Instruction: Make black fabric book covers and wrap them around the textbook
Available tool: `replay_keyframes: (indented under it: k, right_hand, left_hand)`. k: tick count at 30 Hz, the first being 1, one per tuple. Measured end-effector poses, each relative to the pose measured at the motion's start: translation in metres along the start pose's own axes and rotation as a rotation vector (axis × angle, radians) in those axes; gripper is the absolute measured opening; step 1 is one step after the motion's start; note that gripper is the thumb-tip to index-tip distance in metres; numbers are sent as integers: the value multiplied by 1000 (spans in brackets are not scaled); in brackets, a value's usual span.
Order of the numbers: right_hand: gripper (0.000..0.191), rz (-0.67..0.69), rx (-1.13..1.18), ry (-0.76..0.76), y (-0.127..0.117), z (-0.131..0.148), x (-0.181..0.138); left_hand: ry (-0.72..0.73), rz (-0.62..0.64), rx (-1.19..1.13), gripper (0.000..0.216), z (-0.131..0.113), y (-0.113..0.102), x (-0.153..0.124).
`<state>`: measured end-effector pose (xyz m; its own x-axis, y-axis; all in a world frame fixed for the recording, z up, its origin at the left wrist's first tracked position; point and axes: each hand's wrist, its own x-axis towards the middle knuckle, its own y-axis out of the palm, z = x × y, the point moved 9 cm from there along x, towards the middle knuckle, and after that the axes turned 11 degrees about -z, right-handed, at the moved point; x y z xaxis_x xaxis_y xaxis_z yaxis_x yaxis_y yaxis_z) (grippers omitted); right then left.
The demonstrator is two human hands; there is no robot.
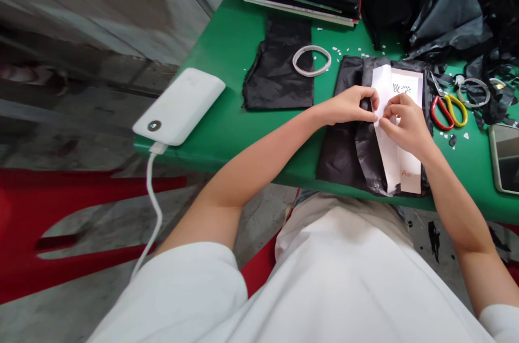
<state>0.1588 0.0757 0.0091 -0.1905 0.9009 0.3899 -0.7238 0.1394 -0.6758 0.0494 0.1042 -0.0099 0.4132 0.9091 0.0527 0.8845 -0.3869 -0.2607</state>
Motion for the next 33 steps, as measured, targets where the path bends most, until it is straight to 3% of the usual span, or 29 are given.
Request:
replay_keyframes:
  k: [13,21,26,33]
  right_hand:
    - [27,-21,-72,-47,8,-8,-5]
    - [11,64,-60,-85,10,-2,-4]
    - [14,154,-42,-125,5,5,-1]
    - [4,137,51,-121,-8,14,3]
  left_hand:
    - [-26,2,-77,20,3,0,1]
    - [-147,8,-139,18,9,4,0]
    - [-190,27,-170,21,11,5,-1]
    - [-214,44,-172,21,10,3,-3]
